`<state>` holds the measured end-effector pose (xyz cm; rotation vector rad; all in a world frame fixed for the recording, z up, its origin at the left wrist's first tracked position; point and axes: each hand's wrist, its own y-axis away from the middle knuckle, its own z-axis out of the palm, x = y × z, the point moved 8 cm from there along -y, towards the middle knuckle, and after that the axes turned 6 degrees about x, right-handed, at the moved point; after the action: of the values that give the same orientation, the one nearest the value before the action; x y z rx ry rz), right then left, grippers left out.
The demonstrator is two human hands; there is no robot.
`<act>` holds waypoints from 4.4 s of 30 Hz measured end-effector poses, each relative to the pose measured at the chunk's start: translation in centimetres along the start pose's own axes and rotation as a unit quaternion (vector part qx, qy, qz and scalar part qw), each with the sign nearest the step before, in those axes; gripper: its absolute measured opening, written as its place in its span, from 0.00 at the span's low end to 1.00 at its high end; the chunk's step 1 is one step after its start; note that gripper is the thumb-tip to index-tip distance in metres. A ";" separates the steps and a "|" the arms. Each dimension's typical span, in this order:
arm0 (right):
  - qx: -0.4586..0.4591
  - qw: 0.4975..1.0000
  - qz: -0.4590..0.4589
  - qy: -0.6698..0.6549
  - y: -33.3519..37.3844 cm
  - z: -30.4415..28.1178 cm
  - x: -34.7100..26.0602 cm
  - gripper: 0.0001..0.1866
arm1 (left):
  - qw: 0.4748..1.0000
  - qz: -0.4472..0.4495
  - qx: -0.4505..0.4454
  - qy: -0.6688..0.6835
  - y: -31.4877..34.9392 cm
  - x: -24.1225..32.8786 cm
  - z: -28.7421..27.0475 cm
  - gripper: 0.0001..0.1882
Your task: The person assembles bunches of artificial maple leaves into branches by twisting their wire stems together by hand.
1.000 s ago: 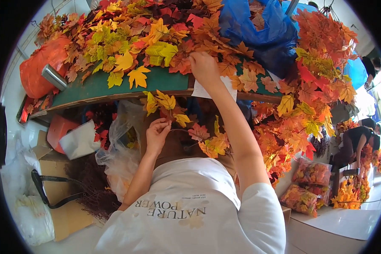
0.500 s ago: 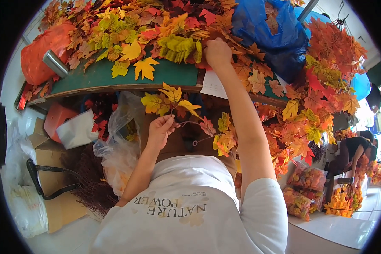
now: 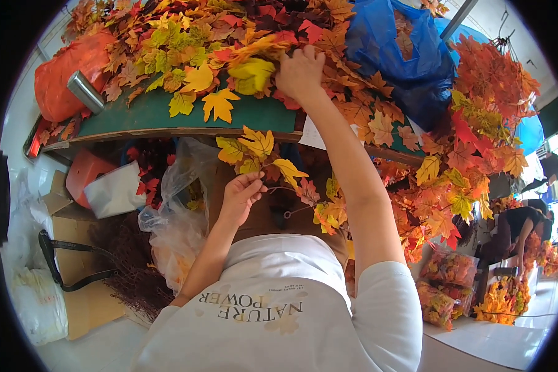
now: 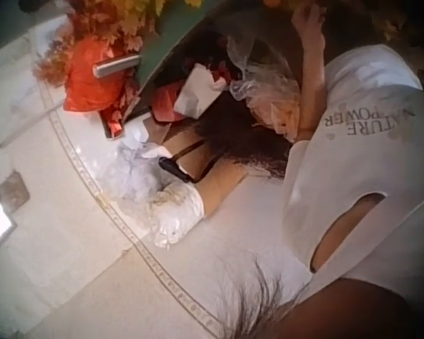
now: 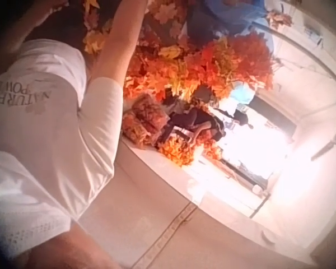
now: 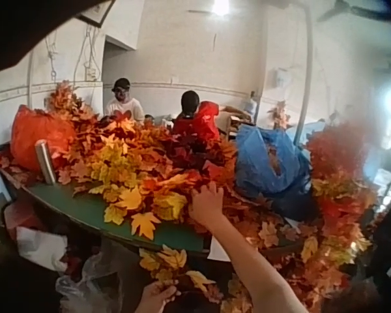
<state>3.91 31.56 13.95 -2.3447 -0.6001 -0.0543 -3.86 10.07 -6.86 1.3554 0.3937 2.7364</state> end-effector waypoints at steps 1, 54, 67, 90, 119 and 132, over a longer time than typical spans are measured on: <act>0.014 1.000 -0.005 -0.002 -0.9 0.1 -0.5 0.14 | 1.000 -0.001 -0.003 0.000 0.0 -0.1 0.1 0.12; -0.094 0.790 0.273 -0.541 3.1 0.9 8.8 0.13 | 0.998 0.024 -0.027 0.058 0.5 -0.2 1.7 0.04; 0.072 0.754 0.197 -0.622 22.1 -6.0 -1.1 0.13 | 0.996 0.078 -0.005 0.047 2.4 2.4 4.7 0.03; -0.046 0.236 0.563 -0.791 28.5 -3.4 -6.0 0.06 | 0.996 0.069 -0.023 0.044 4.1 2.1 6.5 0.06; -0.026 0.187 0.591 -0.784 29.4 -2.2 -6.9 0.04 | 0.997 0.068 -0.001 0.047 3.8 1.6 6.1 0.07; -0.031 0.218 0.586 -0.780 30.0 -2.2 -7.8 0.04 | 0.989 0.143 0.034 0.020 3.2 1.3 4.9 0.07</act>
<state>10.27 7.59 -4.87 -1.2288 0.7037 3.0708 -0.61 8.20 -2.16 1.4809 0.3202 3.0092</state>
